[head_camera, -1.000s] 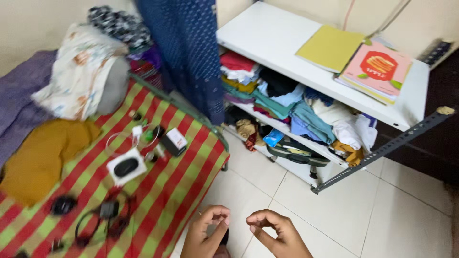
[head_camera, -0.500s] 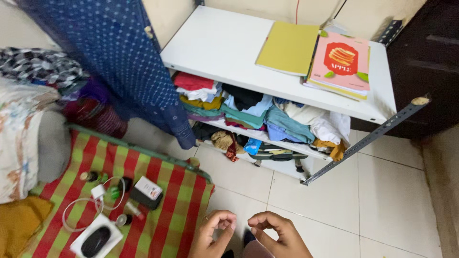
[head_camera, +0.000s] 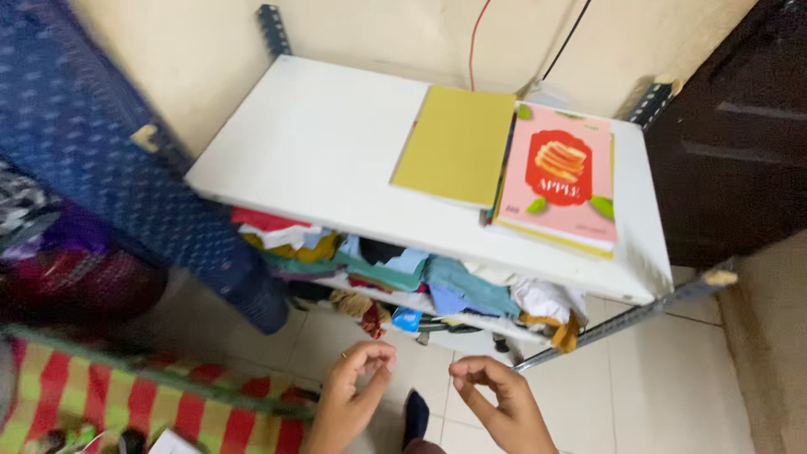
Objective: The person moves a laptop, unplugs a cable, and hangs a belt on a hook. They then pick up several books and a clipboard from a shelf and place them on a bed. Finally, they pick up a cloth from the floor and wipe the surface of the shelf.
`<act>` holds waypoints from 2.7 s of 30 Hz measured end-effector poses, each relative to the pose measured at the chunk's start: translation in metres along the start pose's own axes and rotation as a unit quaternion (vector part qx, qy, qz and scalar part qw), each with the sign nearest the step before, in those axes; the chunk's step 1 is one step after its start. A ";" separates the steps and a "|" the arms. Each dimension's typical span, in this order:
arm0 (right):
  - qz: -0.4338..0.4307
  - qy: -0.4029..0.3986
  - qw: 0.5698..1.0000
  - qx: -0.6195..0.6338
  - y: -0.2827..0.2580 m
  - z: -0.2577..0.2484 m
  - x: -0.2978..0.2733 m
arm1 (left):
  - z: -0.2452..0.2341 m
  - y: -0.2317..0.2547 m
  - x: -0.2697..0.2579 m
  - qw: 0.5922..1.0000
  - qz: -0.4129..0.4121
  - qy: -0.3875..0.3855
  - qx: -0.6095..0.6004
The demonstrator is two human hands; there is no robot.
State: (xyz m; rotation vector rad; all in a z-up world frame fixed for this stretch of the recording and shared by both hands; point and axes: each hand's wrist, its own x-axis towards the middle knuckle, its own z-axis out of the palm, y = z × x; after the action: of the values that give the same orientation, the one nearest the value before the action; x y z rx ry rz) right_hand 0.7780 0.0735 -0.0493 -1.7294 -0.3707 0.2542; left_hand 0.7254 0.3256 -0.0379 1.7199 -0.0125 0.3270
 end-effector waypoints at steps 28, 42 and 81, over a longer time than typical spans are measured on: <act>0.109 0.169 0.896 -0.396 0.004 -0.077 0.347 | 0.055 -0.126 0.393 0.928 -0.139 -0.040 0.344; 0.275 0.159 0.827 -0.463 0.028 -0.097 0.403 | 0.060 -0.138 0.428 0.934 -0.131 -0.064 0.328; 0.245 0.163 0.943 0.157 0.109 -0.306 0.273 | 0.157 -0.147 0.422 0.820 -0.146 0.188 0.520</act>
State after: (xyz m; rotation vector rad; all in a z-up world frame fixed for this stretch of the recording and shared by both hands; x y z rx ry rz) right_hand 1.1543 -0.1184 -0.0887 -1.4884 0.3371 0.3563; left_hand 1.1908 0.2735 -0.1069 2.6527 0.8614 0.4852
